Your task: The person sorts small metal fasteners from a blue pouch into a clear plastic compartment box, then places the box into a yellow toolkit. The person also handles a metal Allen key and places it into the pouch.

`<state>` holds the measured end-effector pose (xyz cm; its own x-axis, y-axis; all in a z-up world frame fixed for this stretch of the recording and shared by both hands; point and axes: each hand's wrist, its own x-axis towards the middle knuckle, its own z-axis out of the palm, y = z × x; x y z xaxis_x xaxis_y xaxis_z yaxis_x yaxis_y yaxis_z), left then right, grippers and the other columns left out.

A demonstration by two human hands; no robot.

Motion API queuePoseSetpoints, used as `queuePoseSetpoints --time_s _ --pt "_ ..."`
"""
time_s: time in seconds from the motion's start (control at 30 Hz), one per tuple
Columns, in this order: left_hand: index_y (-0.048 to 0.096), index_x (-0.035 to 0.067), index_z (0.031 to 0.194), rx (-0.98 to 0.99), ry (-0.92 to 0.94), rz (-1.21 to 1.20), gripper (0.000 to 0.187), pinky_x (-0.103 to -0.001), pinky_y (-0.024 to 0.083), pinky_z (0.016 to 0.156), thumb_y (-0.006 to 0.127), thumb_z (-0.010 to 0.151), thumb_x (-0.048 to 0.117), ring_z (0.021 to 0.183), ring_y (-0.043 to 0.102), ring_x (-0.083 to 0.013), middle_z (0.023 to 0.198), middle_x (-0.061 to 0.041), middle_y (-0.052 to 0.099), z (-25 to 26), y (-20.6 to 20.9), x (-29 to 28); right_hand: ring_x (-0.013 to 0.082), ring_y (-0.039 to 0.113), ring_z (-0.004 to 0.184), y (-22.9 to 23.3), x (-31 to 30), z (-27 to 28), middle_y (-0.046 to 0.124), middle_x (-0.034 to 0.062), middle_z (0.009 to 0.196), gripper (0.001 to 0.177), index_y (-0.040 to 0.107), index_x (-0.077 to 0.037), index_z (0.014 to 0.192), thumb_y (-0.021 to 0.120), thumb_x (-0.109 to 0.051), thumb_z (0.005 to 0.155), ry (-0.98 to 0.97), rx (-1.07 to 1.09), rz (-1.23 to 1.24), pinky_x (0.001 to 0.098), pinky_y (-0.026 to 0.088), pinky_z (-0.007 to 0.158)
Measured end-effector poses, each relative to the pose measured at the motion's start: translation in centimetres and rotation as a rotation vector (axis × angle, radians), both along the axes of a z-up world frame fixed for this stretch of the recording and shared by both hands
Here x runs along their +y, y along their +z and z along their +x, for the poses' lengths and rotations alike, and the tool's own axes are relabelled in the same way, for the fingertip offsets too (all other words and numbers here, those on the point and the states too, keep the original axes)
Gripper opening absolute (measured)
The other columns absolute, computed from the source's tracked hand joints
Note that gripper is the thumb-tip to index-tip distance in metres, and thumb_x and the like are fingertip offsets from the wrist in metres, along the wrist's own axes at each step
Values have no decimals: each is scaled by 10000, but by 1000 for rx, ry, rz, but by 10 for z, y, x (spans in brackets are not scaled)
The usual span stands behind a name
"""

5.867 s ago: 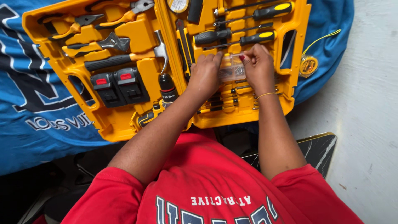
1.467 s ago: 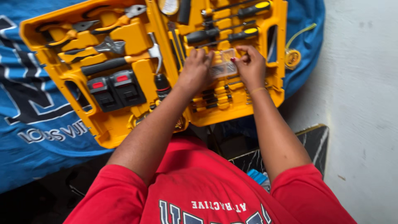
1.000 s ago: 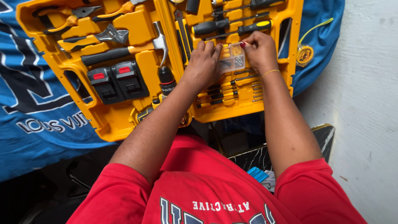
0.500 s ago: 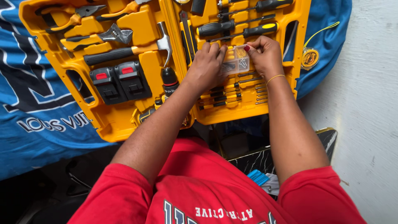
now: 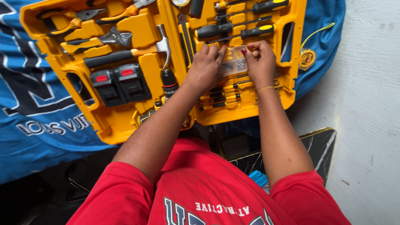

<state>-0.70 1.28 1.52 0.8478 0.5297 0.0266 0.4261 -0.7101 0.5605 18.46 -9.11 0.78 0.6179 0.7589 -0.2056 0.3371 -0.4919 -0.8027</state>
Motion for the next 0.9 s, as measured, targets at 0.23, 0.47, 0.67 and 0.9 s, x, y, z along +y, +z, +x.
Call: queuePoseSetpoints --time_s 0.23,0.47,0.67,0.9 --pt "509 -36 1446 -151 169 -221 859 -434 471 939 868 734 283 1064 525 -351 1131 -167 535 -29 5 -9 212 589 907 52 -11 -43 592 94 1015 320 664 -42 1197 776 -7 900 196 -378 -32 345 526 835" --pt "549 -36 1405 20 177 -14 476 -460 440 1094 605 957 116 1395 473 -372 1409 -179 520 -68 3 -60 360 564 1028 54 10 -57 577 146 1082 580 653 -110 1392 855 -138 849 488 -509 18 461 488 912" --pt "476 -27 1509 116 33 52 626 -540 278 1207 539 1017 355 1538 268 -337 1654 -192 301 -57 -15 -64 348 563 973 38 21 -52 550 139 1026 642 700 -115 1330 936 -255 749 543 -502 -59 452 490 861" --pt "427 -79 1516 282 -28 179 701 -529 218 1220 502 994 383 1529 271 -390 1631 -263 297 -44 -19 -66 344 577 971 23 21 -46 565 132 1020 587 726 -112 1276 926 -240 740 539 -524 -25 441 488 855"
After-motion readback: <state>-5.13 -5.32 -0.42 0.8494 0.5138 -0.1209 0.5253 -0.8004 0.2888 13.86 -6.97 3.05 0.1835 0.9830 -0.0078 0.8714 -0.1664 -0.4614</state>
